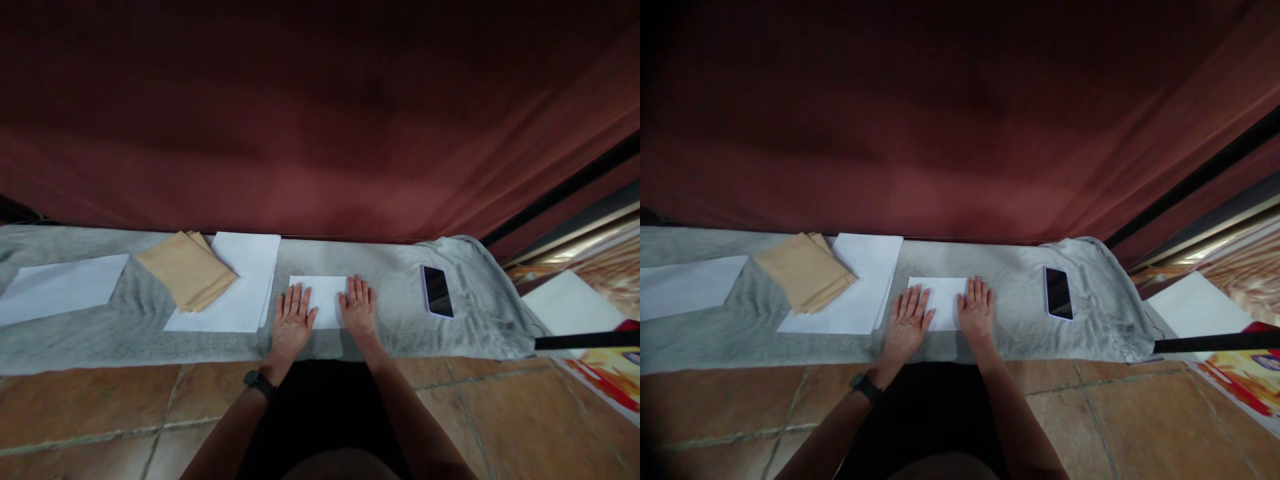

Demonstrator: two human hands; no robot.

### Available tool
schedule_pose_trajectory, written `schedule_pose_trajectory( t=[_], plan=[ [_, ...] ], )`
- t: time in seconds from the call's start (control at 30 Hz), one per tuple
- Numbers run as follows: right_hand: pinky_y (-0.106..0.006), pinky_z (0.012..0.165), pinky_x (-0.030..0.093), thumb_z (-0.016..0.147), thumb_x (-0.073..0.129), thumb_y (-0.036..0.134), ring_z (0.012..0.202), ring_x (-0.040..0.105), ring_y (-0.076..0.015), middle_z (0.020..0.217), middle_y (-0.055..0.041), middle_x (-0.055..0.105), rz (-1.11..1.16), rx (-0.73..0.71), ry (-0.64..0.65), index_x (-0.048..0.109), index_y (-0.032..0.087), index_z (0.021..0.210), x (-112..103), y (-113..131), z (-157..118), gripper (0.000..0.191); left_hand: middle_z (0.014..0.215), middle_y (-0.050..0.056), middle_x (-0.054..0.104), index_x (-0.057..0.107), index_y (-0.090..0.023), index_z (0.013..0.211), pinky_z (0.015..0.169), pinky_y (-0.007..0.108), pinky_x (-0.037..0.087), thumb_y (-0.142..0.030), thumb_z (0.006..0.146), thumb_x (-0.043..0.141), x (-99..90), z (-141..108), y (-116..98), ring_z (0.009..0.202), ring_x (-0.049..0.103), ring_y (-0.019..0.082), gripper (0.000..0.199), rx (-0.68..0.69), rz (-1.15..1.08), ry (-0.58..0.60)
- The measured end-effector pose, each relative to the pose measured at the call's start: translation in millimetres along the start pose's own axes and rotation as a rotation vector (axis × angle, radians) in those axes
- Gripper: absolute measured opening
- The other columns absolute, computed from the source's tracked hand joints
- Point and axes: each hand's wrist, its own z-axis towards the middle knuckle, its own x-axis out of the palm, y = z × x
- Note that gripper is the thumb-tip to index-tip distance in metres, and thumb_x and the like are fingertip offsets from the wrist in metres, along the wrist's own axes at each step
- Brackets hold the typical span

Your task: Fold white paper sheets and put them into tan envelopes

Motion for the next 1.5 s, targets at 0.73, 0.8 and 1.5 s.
schedule_pose_trajectory(
  t=[0.73,0.8,1.5],
  plan=[
    [-0.051,0.124,0.024,0.108,0.036,0.035,0.149,0.038,-0.0270,0.163,-0.0079,0.038,0.062,-0.493,0.247,0.039,0.021,0.157,-41.8,-0.1,-73.6,0.051,0.162,0.011,0.039,0.036,-0.015,0.156,0.127,0.041,0.022,-0.043,0.105,0.037,-28.9,-57.1,-5.3,0.152,0.033,0.021,0.058,0.474,-0.090,0.173],
    [-0.051,0.124,0.024,0.108,0.035,0.034,0.148,0.039,-0.0271,0.162,-0.0065,0.039,0.063,-0.491,0.241,0.038,0.023,0.157,-44.0,-0.8,-78.2,0.051,0.161,0.011,0.040,0.035,-0.015,0.156,0.128,0.040,0.021,-0.042,0.106,0.035,-29.5,-56.9,-5.9,0.152,0.033,0.020,0.057,0.475,-0.096,0.181],
    [-0.051,0.123,0.022,0.107,0.033,0.030,0.146,0.042,-0.0262,0.157,-0.0073,0.048,0.045,-0.461,0.148,0.039,0.020,0.157,-38.0,1.1,-87.3,0.051,0.164,0.018,0.031,0.037,-0.006,0.154,0.128,0.045,0.014,-0.042,0.104,0.032,-25.7,-41.4,-23.5,0.155,0.025,0.024,0.062,0.365,-0.038,0.216]
  ],
)
